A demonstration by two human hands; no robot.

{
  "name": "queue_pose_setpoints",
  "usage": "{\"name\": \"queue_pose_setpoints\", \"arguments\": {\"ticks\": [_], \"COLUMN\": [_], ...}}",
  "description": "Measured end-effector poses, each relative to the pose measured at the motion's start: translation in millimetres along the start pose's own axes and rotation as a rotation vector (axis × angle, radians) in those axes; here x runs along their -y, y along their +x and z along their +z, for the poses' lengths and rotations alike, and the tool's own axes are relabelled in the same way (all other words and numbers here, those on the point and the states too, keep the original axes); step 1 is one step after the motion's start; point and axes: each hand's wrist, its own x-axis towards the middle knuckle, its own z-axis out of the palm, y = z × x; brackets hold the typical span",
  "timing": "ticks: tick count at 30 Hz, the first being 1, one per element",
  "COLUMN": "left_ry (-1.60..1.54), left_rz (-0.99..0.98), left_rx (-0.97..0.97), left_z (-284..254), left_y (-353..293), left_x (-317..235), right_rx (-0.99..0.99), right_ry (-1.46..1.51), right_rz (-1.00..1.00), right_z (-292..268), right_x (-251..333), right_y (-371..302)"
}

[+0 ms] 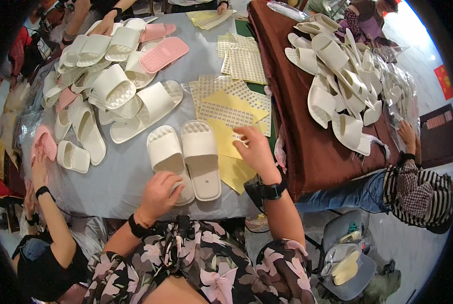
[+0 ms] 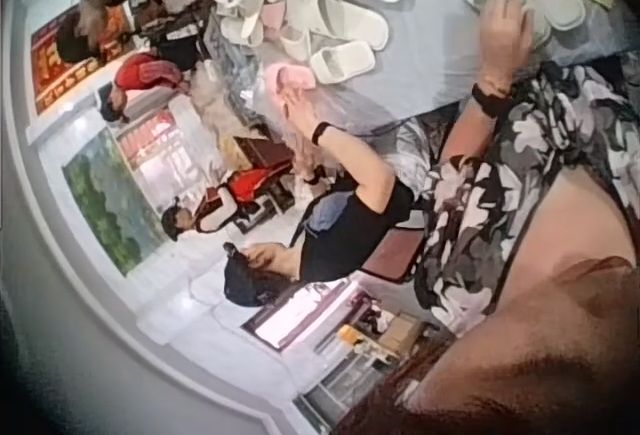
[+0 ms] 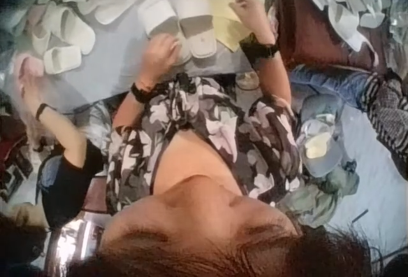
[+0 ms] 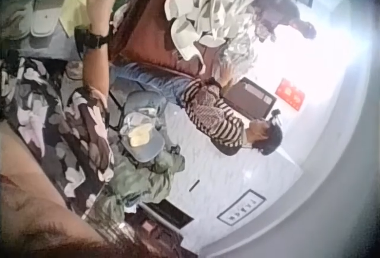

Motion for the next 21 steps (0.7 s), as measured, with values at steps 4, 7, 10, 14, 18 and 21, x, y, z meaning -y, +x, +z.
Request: {"name": "queue_pose_setpoints", "arguments": {"ticks": [4,7,10,14,18,21], "left_ry": [-0.031,-0.013,0.020,0.004,0.015,0.004], "left_rz": [0.223,0.302,0.306,0.307,0.362,0.344], "left_rx": [0.075,0.099,0.143,0.143,0.111,0.098], "left_z": [20,40,51,53,56,57], "left_y": [17,22,21,20,16,16], "left_x": [-10,-8,-4,1,7,7], "right_rx": [-0.095,-0.077,-0.114,-0.185,-0.226,-0.236], "right_ry": [-0.009,-0.012,0.062,-0.038,-0.056,-0.144], "right_rz": [0.119,0.209,0.248,0.204,0.196,0.144], "right_z": [-6,-6,1,5,10,12], "right_x": [-27,-36,-47,-55,-58,-56], "right_y": [-28,-47,-61,-69,-70,-68]}}
